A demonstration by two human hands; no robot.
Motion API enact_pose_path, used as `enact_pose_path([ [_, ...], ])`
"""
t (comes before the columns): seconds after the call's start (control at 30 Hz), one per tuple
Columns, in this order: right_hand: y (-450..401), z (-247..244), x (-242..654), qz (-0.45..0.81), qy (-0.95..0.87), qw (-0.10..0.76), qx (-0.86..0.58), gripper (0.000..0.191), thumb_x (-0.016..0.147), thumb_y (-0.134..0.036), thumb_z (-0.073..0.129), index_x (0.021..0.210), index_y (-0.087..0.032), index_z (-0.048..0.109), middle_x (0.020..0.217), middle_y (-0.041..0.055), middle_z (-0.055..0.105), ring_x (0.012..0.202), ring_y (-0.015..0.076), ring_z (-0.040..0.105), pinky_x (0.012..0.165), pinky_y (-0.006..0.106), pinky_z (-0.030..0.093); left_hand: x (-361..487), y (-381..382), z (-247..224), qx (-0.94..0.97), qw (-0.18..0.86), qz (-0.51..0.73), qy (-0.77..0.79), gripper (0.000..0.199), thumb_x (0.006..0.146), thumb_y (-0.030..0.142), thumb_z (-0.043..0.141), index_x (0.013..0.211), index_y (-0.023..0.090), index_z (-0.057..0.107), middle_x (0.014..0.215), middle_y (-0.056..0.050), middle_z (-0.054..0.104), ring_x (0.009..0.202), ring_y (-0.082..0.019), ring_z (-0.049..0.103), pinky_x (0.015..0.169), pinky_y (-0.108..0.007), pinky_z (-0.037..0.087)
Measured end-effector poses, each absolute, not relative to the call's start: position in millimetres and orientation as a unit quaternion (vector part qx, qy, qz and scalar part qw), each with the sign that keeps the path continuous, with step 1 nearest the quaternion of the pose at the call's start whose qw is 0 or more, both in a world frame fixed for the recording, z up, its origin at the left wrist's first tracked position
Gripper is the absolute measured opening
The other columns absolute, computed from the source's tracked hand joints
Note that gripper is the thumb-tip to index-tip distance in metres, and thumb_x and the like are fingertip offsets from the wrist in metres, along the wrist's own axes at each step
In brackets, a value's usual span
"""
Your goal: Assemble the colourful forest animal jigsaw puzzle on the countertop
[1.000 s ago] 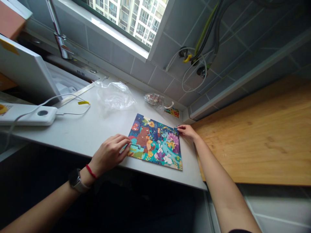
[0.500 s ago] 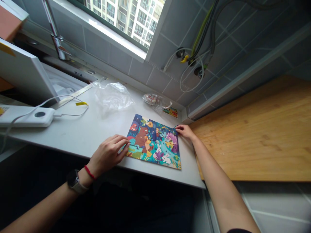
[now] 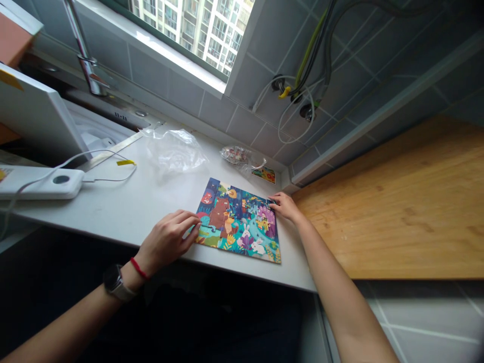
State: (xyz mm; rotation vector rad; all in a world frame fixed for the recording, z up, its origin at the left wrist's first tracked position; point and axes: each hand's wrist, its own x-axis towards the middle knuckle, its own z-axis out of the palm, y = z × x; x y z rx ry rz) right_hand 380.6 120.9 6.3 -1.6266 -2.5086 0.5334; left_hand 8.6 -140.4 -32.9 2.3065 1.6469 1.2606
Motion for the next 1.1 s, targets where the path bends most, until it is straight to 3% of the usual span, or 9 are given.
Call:
enact_pose_path([
  [0.17,104,4,377,0.154,-0.839,0.022,-0.522,0.030,0.090,-0.026,0.072,0.119,-0.026,0.082,0.134,0.0110,0.073,0.128,0.0301,0.066,0.117,0.043,0.044,8,-140,-35,0.745,0.018,0.402,0.532,0.016,0.104,0.024,0.053,0.099,0.019,0.068,0.103,-0.008,0.074,0.093,-0.023,0.068,0.085,-0.039,0.056],
  [0.33,100,-4,376,0.137,-0.823,0.008,-0.552,0.033,0.096,-0.031,0.065,0.123,-0.022,0.081,0.142,0.0143,0.068,0.135,0.0327,0.061,0.121,0.047,0.039,8,-140,-35,0.750,0.009,0.398,0.529,0.015,0.104,0.024,0.052,0.100,0.019,0.066,0.103,-0.008,0.073,0.093,-0.023,0.068,0.085,-0.038,0.055],
  [0.43,91,-10,374,0.145,-0.814,-0.002,-0.563,0.043,0.101,-0.043,0.058,0.132,-0.020,0.076,0.156,0.0155,0.057,0.151,0.0340,0.045,0.127,0.048,0.030,8,-140,-35,0.748,0.007,0.401,0.528,0.015,0.104,0.024,0.053,0.099,0.019,0.066,0.102,-0.008,0.073,0.092,-0.023,0.068,0.084,-0.038,0.055],
  [0.5,80,-16,371,0.157,-0.809,-0.015,-0.566,0.060,0.102,-0.054,0.053,0.147,-0.015,0.064,0.166,0.0183,0.043,0.159,0.0345,0.030,0.129,0.049,0.025,9,-140,-34,0.745,0.007,0.406,0.529,0.016,0.104,0.024,0.053,0.099,0.020,0.067,0.101,-0.007,0.074,0.092,-0.023,0.069,0.084,-0.038,0.055],
  [0.6,61,-25,368,0.179,-0.796,-0.026,-0.578,0.090,0.100,-0.069,0.048,0.166,-0.010,0.030,0.175,0.0202,0.015,0.164,0.0370,0.008,0.130,0.058,0.017,9,-140,-32,0.743,0.005,0.414,0.526,0.017,0.104,0.025,0.052,0.097,0.020,0.068,0.099,-0.007,0.074,0.090,-0.023,0.069,0.082,-0.037,0.056],
  [0.67,55,-27,367,0.204,-0.781,-0.016,-0.591,0.097,0.097,-0.074,0.049,0.168,-0.013,0.024,0.176,0.0177,0.008,0.164,0.0378,0.002,0.129,0.063,0.013,10,-140,-31,0.743,0.000,0.417,0.524,0.019,0.104,0.025,0.051,0.096,0.020,0.068,0.098,-0.007,0.074,0.088,-0.023,0.069,0.081,-0.037,0.055],
  [0.73,58,-22,370,0.215,-0.769,0.006,-0.601,0.088,0.099,-0.072,0.048,0.166,-0.017,0.034,0.175,0.0155,0.019,0.164,0.0365,0.008,0.129,0.060,0.016,9,-140,-32,0.743,-0.002,0.416,0.524,0.019,0.104,0.025,0.051,0.095,0.020,0.067,0.098,-0.007,0.074,0.088,-0.023,0.069,0.081,-0.037,0.055],
  [0.9,98,-2,386,0.169,-0.744,0.068,-0.643,0.048,0.107,-0.047,0.049,0.144,-0.020,0.064,0.151,0.0142,0.062,0.145,0.0285,0.054,0.122,0.042,0.040,8,-139,-33,0.749,0.001,0.404,0.526,0.022,0.105,0.027,0.049,0.096,0.019,0.068,0.098,-0.008,0.074,0.090,-0.023,0.069,0.083,-0.037,0.056],
  [1.1,148,-5,395,0.158,-0.702,0.085,-0.689,0.036,0.102,-0.038,0.067,0.133,-0.020,0.064,0.136,0.0104,0.064,0.113,0.0252,0.068,0.094,0.046,0.060,9,-139,-31,0.750,-0.018,0.404,0.523,0.022,0.106,0.027,0.048,0.097,0.019,0.067,0.097,-0.007,0.074,0.089,-0.023,0.069,0.081,-0.037,0.056],
])
